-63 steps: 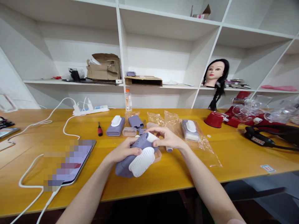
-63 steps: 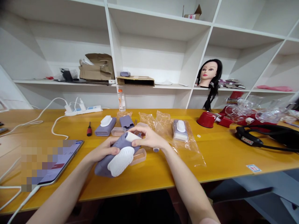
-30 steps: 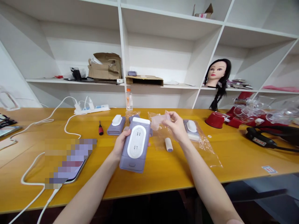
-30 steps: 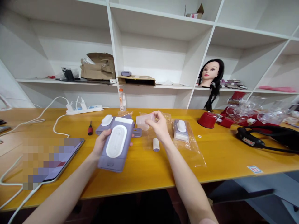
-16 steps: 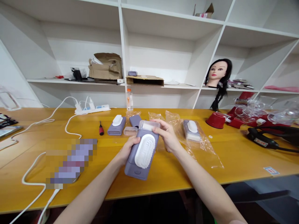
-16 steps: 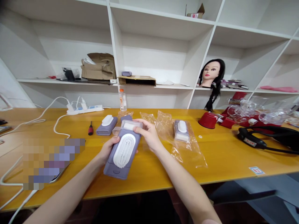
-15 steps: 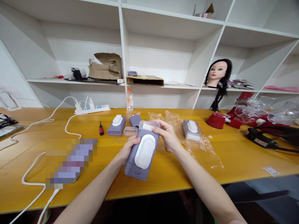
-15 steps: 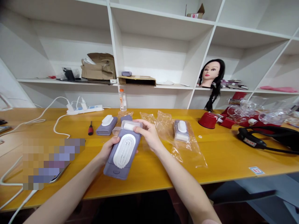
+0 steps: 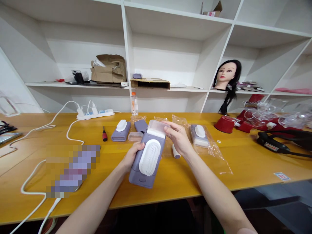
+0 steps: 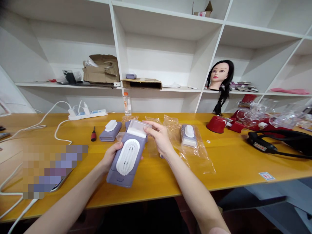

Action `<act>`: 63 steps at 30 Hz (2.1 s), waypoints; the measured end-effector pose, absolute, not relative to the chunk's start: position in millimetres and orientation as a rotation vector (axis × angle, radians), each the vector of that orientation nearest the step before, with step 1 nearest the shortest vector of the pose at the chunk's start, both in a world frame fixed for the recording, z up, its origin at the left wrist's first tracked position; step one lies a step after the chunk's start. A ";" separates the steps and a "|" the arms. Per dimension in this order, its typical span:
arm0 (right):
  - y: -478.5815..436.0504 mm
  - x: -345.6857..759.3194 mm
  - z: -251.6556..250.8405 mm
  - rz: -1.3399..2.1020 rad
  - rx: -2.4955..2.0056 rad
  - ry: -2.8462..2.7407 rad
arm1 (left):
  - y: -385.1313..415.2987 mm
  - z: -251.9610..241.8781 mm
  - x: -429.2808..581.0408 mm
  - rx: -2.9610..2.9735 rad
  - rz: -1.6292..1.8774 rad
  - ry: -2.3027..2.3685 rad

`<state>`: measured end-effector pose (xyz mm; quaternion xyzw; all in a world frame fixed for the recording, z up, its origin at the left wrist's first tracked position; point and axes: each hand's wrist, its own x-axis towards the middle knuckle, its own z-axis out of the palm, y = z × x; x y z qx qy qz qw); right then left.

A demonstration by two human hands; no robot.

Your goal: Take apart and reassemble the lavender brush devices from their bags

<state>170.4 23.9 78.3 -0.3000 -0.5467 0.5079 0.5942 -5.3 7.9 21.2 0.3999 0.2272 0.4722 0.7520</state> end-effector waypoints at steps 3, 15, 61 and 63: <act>22.0 166.7 74.5 1.219 -0.691 -1.289 | 6.9 26.0 -5.1 0.884 1.007 0.503; 22.6 162.1 66.4 1.137 -0.720 -1.297 | 8.2 22.4 -4.6 0.933 1.035 0.542; 46.6 267.5 63.1 0.164 -1.570 -2.194 | 20.2 36.6 -13.0 0.542 1.133 0.385; 40.6 269.3 63.9 0.143 -1.539 -2.298 | 22.1 33.7 -17.0 0.545 1.165 0.335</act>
